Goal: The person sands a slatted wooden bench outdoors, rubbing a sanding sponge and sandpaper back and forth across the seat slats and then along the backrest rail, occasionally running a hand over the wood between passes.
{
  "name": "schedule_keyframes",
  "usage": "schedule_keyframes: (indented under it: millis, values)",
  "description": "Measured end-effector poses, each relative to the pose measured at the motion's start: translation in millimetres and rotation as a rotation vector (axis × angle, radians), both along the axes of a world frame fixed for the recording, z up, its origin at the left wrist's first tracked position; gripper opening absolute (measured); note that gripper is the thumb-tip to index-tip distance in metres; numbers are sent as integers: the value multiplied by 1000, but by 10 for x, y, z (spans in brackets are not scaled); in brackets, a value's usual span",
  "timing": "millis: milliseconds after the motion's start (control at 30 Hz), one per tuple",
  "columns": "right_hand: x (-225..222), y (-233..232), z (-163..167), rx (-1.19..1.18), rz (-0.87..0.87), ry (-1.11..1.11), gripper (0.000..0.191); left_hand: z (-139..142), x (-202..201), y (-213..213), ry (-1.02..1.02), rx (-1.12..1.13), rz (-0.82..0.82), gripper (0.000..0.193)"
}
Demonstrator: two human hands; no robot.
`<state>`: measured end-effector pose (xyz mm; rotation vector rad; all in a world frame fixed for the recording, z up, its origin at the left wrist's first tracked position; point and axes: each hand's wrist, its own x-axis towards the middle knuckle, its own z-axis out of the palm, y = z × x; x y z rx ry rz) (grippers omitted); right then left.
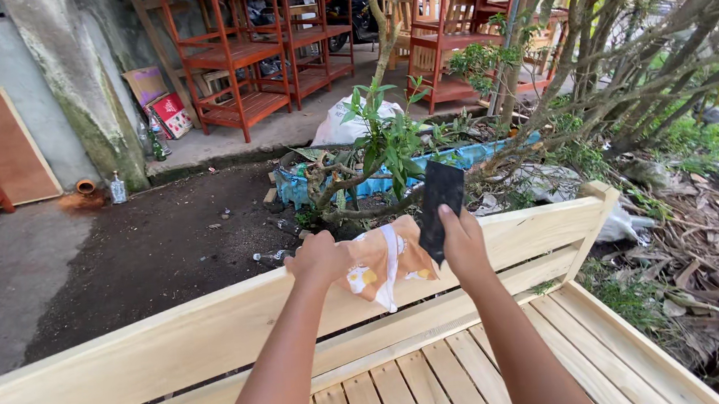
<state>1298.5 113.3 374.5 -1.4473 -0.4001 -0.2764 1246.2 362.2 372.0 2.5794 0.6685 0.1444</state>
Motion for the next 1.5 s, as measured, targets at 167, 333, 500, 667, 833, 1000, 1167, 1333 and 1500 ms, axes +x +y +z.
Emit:
schedule_keyframes:
  millis: [167,333,500,667,833,1000,1167,1333,1500]
  values:
    - [103,-143,98,99,24,-4,35,-86,125,102,-658,-292,41,36]
    - [169,-191,496,51,-29,-119,34,114,-80,-454,-989,-379,-321,14]
    - [161,-329,812,16,-91,-165,34,24,-795,-1100,-538,-650,-619,13]
    - [123,-310,763,-65,-106,-238,32,-250,-1180,-1203,-117,-829,-831,23]
    - [177,-156,503,-167,-96,-154,30,-521,-922,-985,-313,-344,-762,26]
    - [248,93,88,-630,-196,-658,51,-255,-417,-109,-641,161,-353,20]
    - [5,617,-404,-1026,-55,-666,58,-26,-465,849,-394,393,79,27]
    - [-337,1606,-349,-1136,-40,-646,52,-174,-322,1126,-126,150,105,39]
    - [-512,2313,-481,-1083,104,-743,45,-295,-285,1396,-175,-26,138,43]
